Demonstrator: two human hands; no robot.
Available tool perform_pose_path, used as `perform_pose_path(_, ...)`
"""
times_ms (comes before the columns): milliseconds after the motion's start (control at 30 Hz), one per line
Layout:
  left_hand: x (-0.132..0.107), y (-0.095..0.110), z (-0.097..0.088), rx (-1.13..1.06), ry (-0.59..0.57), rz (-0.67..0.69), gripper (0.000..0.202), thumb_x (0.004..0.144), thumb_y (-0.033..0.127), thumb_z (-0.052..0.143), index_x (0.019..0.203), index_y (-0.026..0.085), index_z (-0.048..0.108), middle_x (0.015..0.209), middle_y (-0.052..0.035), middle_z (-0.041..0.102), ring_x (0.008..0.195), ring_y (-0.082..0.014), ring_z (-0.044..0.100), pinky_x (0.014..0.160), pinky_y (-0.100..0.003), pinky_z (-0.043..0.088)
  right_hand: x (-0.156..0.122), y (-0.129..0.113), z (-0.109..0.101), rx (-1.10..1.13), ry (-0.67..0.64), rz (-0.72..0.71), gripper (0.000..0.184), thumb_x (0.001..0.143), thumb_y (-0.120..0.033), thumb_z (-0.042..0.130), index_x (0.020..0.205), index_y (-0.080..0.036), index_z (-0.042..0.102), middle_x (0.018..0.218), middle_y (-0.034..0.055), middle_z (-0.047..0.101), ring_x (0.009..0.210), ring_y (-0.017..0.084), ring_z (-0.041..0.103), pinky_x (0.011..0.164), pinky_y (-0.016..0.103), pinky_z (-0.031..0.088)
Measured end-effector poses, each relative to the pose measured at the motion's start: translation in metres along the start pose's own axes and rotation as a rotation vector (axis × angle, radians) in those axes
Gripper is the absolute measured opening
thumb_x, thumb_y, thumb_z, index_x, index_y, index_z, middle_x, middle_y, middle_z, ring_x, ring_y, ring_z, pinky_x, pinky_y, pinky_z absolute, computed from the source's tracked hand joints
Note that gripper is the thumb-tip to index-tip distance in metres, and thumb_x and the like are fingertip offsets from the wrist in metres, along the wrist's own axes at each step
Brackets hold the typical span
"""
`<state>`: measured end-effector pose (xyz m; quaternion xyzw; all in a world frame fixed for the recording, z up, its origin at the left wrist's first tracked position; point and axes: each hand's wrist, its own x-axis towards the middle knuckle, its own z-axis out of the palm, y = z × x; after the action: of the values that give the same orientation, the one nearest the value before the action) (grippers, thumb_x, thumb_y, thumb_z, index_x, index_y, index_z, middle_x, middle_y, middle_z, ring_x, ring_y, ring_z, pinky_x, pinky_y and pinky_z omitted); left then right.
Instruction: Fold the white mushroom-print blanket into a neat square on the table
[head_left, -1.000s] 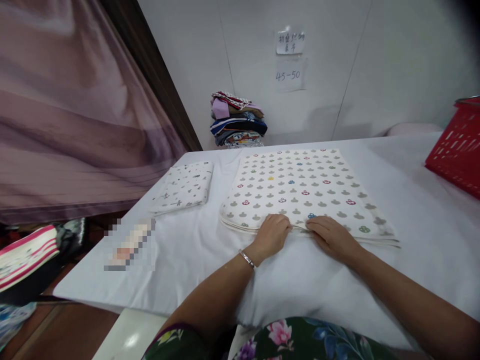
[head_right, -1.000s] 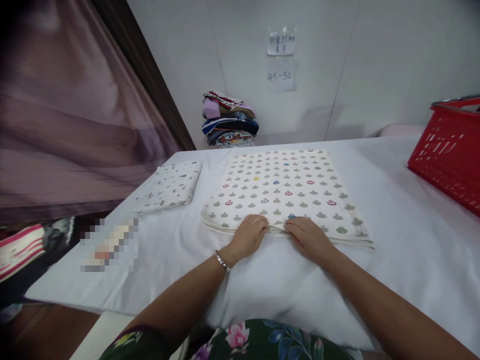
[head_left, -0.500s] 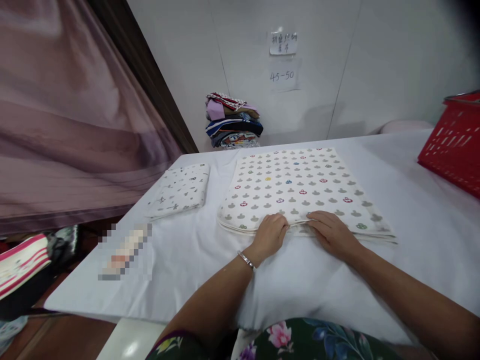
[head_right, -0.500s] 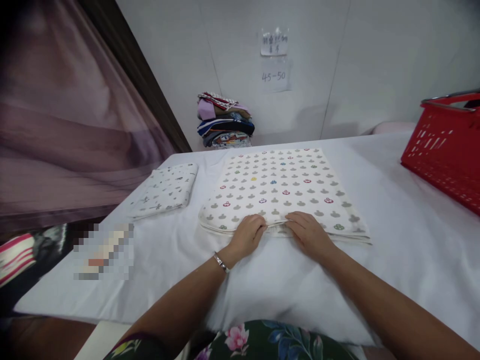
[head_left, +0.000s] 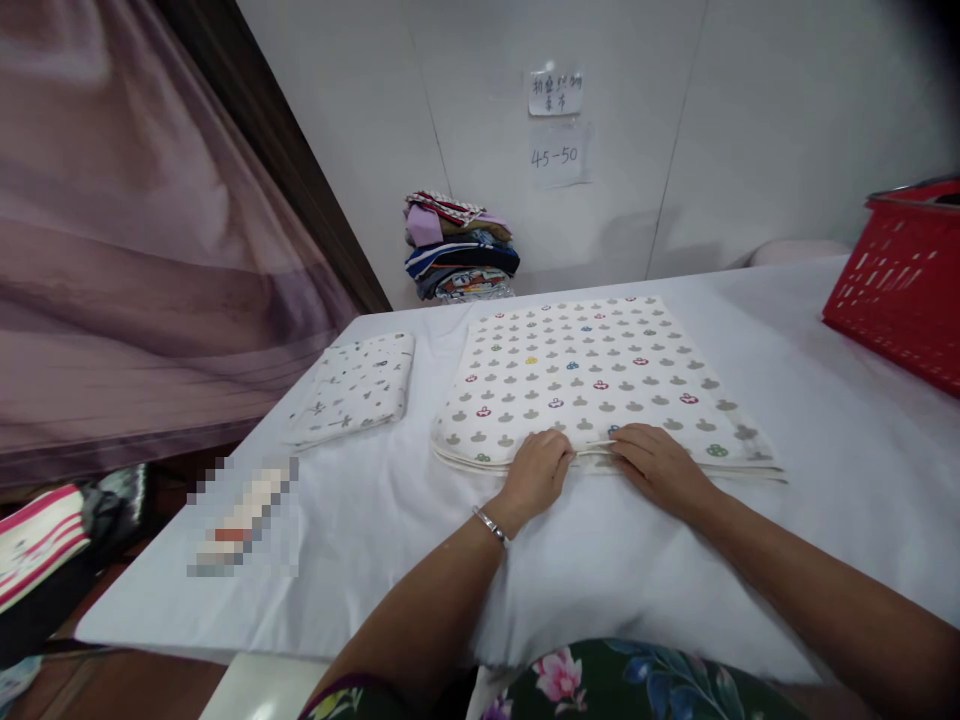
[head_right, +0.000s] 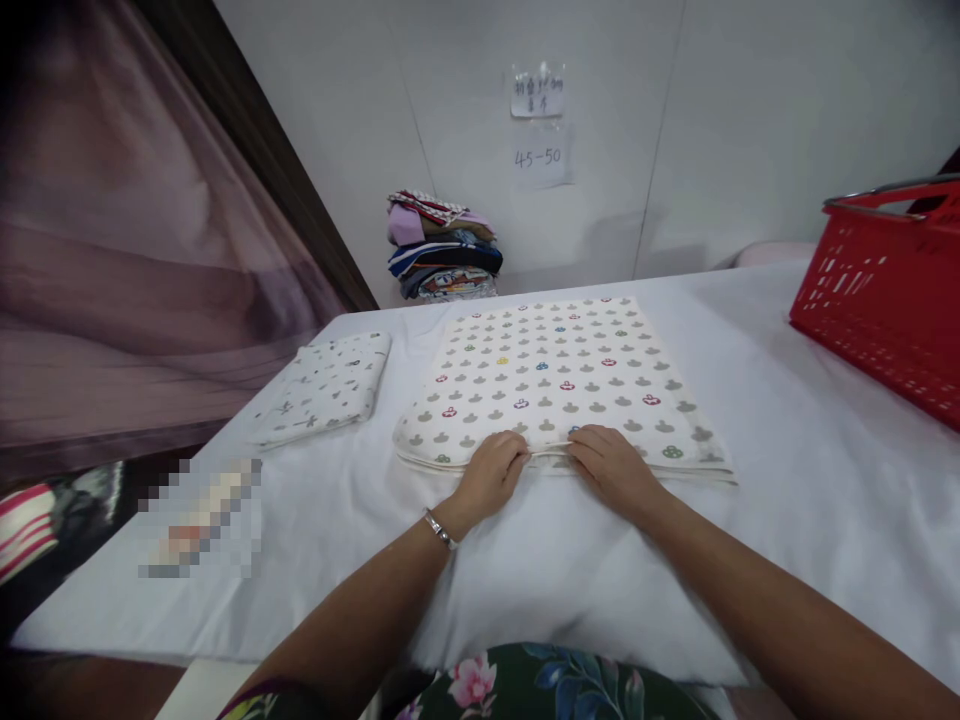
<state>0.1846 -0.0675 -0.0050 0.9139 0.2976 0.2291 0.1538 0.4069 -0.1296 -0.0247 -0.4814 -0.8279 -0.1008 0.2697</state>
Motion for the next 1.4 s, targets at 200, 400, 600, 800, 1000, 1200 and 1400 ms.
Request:
perform_pose_path(200,0.001,0.0,0.001,0.037,0.009,0.02,0.013,0.091,0.019,0.039,0.082,0.019,0.049,0.086,-0.0031,0.057,0.083,-0.0167,0.051,0.074,-0.032,0.041,-0.004,0.004,-0.001,-0.035,0.01,-0.027,0.022,0.089,-0.011,0.043,0.098,-0.017,0.061,0.108,0.0087,0.062,0.102,0.023,0.053,0.083,0.04,0.048)
perform_pose_path(400,-0.002,0.0,0.007,0.219,0.042,0.119,0.012,0.09,0.016,0.042,0.088,0.018,0.053,0.101,-0.0031,0.058,0.096,-0.0175,0.049,0.083,-0.033,0.039,-0.007,0.004,-0.011,-0.062,-0.001,-0.062,0.023,0.088,-0.009,0.041,0.096,-0.016,0.061,0.103,0.0098,0.062,0.095,0.021,0.054,0.078,0.036,0.048)
perform_pose_path(600,-0.005,0.002,0.007,0.313,-0.001,0.175,0.014,0.089,0.012,0.043,0.088,0.018,0.056,0.097,-0.0028,0.059,0.092,-0.017,0.05,0.08,-0.031,0.038,-0.012,0.002,-0.018,-0.112,0.015,-0.121,0.023,0.088,-0.01,0.041,0.096,-0.017,0.061,0.092,0.0078,0.065,0.083,0.019,0.056,0.068,0.031,0.047)
perform_pose_path(800,-0.005,-0.001,0.009,0.376,-0.088,0.201,0.014,0.085,0.008,0.045,0.084,0.017,0.055,0.085,-0.0023,0.059,0.08,-0.0163,0.049,0.075,-0.032,0.037,-0.019,0.001,-0.011,-0.138,-0.065,-0.085,0.024,0.09,-0.013,0.039,0.101,-0.017,0.06,0.085,0.0062,0.064,0.076,0.018,0.055,0.063,0.03,0.044)
perform_pose_path(1000,-0.005,0.002,0.009,0.422,-0.107,0.187,0.014,0.085,0.007,0.045,0.08,0.018,0.053,0.081,-0.0024,0.058,0.078,-0.017,0.049,0.073,-0.032,0.036,-0.017,-0.001,-0.013,-0.105,-0.054,-0.114,0.025,0.09,-0.012,0.038,0.097,-0.017,0.062,0.09,0.007,0.065,0.081,0.018,0.055,0.069,0.03,0.044)
perform_pose_path(1200,-0.005,0.003,0.01,0.458,-0.09,0.211,0.013,0.085,0.008,0.046,0.081,0.018,0.053,0.08,-0.0012,0.058,0.077,-0.0166,0.05,0.072,-0.031,0.037,-0.017,-0.002,-0.012,-0.094,-0.054,-0.102,0.025,0.089,-0.01,0.039,0.095,-0.017,0.062,0.093,0.0076,0.065,0.084,0.018,0.055,0.07,0.031,0.043)
perform_pose_path(1400,-0.009,0.003,0.011,0.444,-0.089,0.206,0.012,0.086,0.011,0.047,0.082,0.018,0.056,0.091,-0.0015,0.059,0.083,-0.0166,0.05,0.072,-0.03,0.038,-0.017,-0.001,-0.009,-0.067,-0.08,-0.068,0.027,0.089,-0.011,0.038,0.096,-0.019,0.063,0.096,0.0063,0.064,0.084,0.018,0.056,0.068,0.03,0.044)
